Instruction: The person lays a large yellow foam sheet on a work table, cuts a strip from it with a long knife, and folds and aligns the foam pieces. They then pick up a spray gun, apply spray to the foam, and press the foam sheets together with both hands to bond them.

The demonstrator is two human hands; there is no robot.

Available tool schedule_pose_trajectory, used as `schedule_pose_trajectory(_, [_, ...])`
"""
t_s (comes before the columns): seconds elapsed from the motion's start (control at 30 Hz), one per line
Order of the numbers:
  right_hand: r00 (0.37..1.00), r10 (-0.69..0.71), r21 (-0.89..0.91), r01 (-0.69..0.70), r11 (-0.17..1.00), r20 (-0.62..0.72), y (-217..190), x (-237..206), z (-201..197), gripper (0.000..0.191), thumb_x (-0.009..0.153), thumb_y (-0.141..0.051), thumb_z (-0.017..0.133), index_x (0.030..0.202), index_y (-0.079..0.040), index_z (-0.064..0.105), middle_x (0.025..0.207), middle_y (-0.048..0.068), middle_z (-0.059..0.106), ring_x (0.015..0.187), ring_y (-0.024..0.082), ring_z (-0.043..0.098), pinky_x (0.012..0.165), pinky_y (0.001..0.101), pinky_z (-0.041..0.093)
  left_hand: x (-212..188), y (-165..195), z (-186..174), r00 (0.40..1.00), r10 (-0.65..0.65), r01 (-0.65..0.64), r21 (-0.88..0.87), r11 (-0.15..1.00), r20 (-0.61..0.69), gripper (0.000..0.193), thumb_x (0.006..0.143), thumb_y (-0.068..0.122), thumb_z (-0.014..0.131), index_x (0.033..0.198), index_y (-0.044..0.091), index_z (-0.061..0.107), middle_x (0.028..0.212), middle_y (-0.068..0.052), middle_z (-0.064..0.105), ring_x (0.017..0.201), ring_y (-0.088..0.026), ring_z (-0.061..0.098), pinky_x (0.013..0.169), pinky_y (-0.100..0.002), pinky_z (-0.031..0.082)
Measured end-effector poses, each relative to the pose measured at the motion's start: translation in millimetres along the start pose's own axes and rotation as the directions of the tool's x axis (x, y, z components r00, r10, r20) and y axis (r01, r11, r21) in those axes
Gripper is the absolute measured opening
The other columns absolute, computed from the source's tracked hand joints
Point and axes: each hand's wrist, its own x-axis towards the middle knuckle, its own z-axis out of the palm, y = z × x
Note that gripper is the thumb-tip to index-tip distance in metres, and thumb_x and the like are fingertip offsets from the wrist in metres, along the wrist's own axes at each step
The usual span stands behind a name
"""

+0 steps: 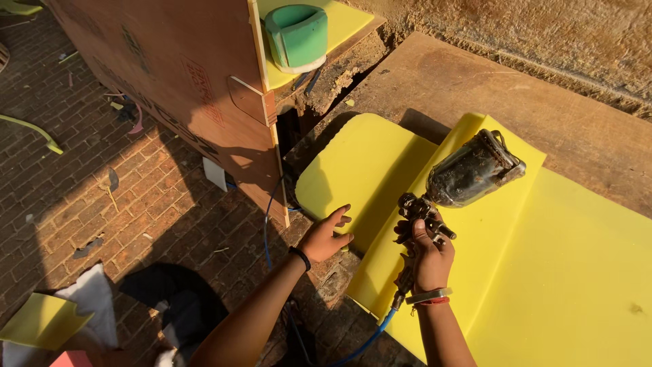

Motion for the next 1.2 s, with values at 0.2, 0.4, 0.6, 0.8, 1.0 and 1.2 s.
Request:
schedule_pose_trajectory(0.2, [0.971,-0.215,-0.017,0.214,0.977,-0.107,75,72,129,0.041,0.102,-0.019,0.069,0.135,0.003,0.059,0.110,0.003,0.069,0.094,0.008,0.061,0.085,0.0223,0.049,25,-94,-123,0.977,0.186,-0.211,-0.367,0.906,-0.102,0.043,0.097,0.025,0.071,0.132,0.001,0.064,0.114,-0.008,0.074,0.109,-0.014,0.070,0.093,-0.030,0.057])
schedule_pose_trajectory(0.4, [0.955,-0.102,-0.115,0.072,0.991,-0.278,136,139,219,0.041,0.096,-0.020,0.077,0.120,0.006,0.056,0.093,0.004,0.062,0.079,0.013,0.053,0.070,0.0276,0.044,47,-126,-211,0.962,-0.040,-0.020,-0.217,0.976,-0.271,0.044,0.089,0.030,0.086,0.077,-0.005,0.063,0.072,-0.006,0.062,0.069,-0.012,0.055,0.063,-0.028,0.046])
schedule_pose_trajectory(0.6, [0.928,-0.312,-0.444,0.196,0.874,-0.205,197,266,275,0.054,0.093,-0.025,0.078,0.140,-0.003,0.062,0.112,0.007,0.047,0.095,0.020,0.060,0.086,0.0321,0.051,100,-115,-258,0.982,-0.148,0.128,-0.157,0.979,-0.119,0.049,0.092,0.049,0.075,0.077,0.002,0.070,0.069,-0.008,0.064,0.065,-0.015,0.060,0.062,-0.030,0.049])
schedule_pose_trajectory(0.8, [0.921,-0.289,-0.723,0.011,0.691,-0.262,259,443,333,0.066,0.088,-0.034,0.077,0.147,-0.012,0.056,0.113,0.013,0.049,0.095,0.031,0.062,0.087,0.0422,0.051,160,-118,-296,0.987,-0.143,0.154,-0.206,0.966,0.066,0.037,0.091,0.044,0.070,0.094,0.007,0.073,0.094,-0.006,0.079,0.097,-0.015,0.076,0.088,-0.033,0.058])
schedule_pose_trajectory(1.0, [0.897,-0.301,-0.889,-0.179,0.422,-0.323,314,540,335,0.066,0.090,-0.044,0.075,0.145,-0.012,0.055,0.119,0.015,0.053,0.104,0.037,0.061,0.088,0.0502,0.050,219,-132,-315,0.954,-0.204,0.256,-0.243,0.936,0.219,0.027,0.093,0.030,0.071,0.103,0.006,0.072,0.105,-0.006,0.078,0.103,-0.018,0.075,0.094,-0.035,0.059])
schedule_pose_trajectory(1.2, [0.911,-0.246,-0.921,-0.257,0.292,-0.332,340,554,335,0.074,0.087,-0.052,0.074,0.146,-0.014,0.052,0.117,0.014,0.052,0.113,0.034,0.056,0.089,0.0522,0.047,248,-146,-303,0.896,-0.271,0.389,-0.329,0.861,0.351,0.024,0.093,0.020,0.072,0.111,0.004,0.070,0.111,-0.008,0.078,0.104,-0.016,0.075,0.094,-0.033,0.059])
